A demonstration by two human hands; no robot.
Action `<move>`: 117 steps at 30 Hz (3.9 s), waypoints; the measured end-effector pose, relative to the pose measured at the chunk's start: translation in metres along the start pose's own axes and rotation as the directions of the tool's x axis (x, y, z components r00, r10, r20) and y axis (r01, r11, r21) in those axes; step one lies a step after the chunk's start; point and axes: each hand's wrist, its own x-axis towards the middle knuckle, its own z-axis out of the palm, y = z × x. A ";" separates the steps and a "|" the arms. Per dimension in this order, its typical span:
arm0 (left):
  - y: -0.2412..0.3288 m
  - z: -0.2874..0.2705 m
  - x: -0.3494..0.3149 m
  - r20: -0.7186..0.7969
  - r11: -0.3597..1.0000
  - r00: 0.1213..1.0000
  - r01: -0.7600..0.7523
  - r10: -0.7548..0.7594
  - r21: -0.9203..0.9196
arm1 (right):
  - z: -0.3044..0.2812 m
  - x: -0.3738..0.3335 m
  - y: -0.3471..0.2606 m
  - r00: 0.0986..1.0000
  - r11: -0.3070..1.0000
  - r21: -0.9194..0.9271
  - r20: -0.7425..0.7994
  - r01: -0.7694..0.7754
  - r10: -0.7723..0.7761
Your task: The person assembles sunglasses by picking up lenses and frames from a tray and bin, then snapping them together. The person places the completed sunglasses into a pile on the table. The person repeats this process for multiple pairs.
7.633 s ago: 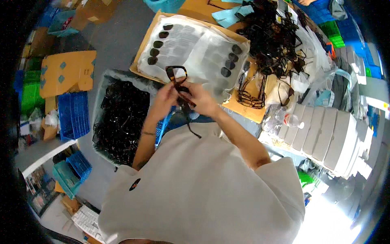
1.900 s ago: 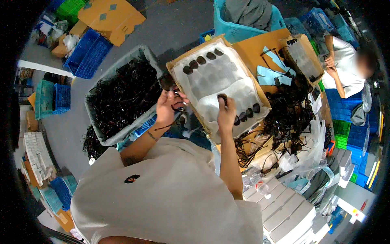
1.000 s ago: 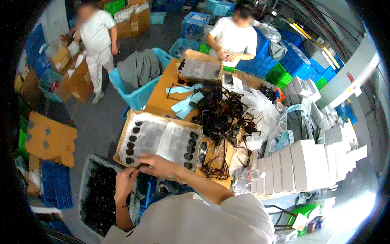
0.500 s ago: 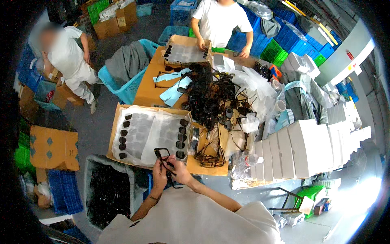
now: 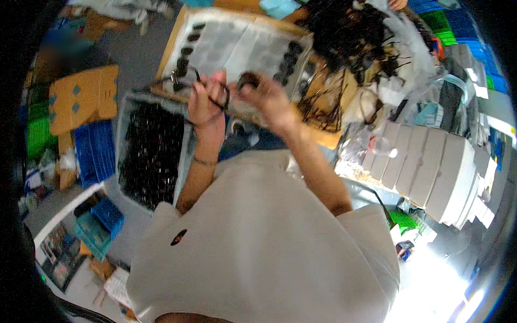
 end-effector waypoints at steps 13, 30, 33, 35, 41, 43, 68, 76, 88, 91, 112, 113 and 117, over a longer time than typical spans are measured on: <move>0.090 -0.128 -0.005 -0.054 0.971 0.972 0.226 -0.230 -0.076 | -0.058 0.034 0.040 0.995 -0.400 -0.911 0.094 0.100 0.036; 0.062 -0.048 0.024 0.237 0.942 0.921 0.331 -0.311 -0.050 | -0.067 0.031 0.065 0.962 -0.580 -0.779 0.105 0.237 0.252; 0.051 -0.009 0.036 0.312 0.968 0.916 0.238 -0.251 0.081 | -0.076 0.022 0.078 0.956 -0.547 -0.785 0.218 0.293 0.199; 0.041 0.015 0.041 0.391 0.974 0.901 0.119 -0.188 0.194 | -0.075 0.006 0.050 0.966 -0.456 -0.852 0.212 0.258 0.150; -0.066 0.114 0.013 0.628 0.472 0.747 -0.483 -0.217 0.738 | -0.156 -0.073 -0.098 0.783 0.448 -0.893 -0.301 -0.032 -0.545; -0.126 0.125 0.002 0.796 0.002 0.516 -0.839 -0.316 0.544 | -0.206 -0.081 -0.121 0.531 0.485 -0.866 -0.468 -0.118 -0.706; -0.230 0.095 0.006 0.764 0.122 0.489 -0.804 -0.421 0.582 | -0.354 0.024 -0.126 0.622 0.227 -0.800 -0.581 -0.555 -0.525; -0.167 0.129 -0.024 0.587 0.779 0.517 0.474 -0.623 0.410 | -0.151 -0.066 -0.088 0.289 0.656 -0.538 -0.613 0.529 -0.735; -0.032 0.104 -0.001 0.412 0.892 0.906 -0.100 -0.102 0.442 | -0.046 -0.065 -0.009 0.982 0.947 -0.261 0.034 0.190 -0.187; -0.035 0.058 -0.001 0.623 0.692 0.771 -0.379 -0.131 0.615 | -0.034 -0.047 0.001 0.973 0.925 -0.321 -0.040 0.204 -0.228; 0.004 -0.009 0.095 0.273 0.895 0.939 0.069 -0.207 0.441 | -0.049 0.102 0.016 0.955 0.842 -0.524 -0.167 0.125 -0.246; -0.005 -0.022 0.100 0.288 0.805 0.923 0.037 -0.254 0.592 | -0.050 0.108 0.012 0.963 0.877 -0.469 -0.175 0.101 -0.205; -0.027 -0.054 0.107 0.273 0.485 0.894 -0.074 -0.354 0.871 | -0.065 0.130 0.016 0.950 0.939 -0.344 -0.293 -0.003 -0.104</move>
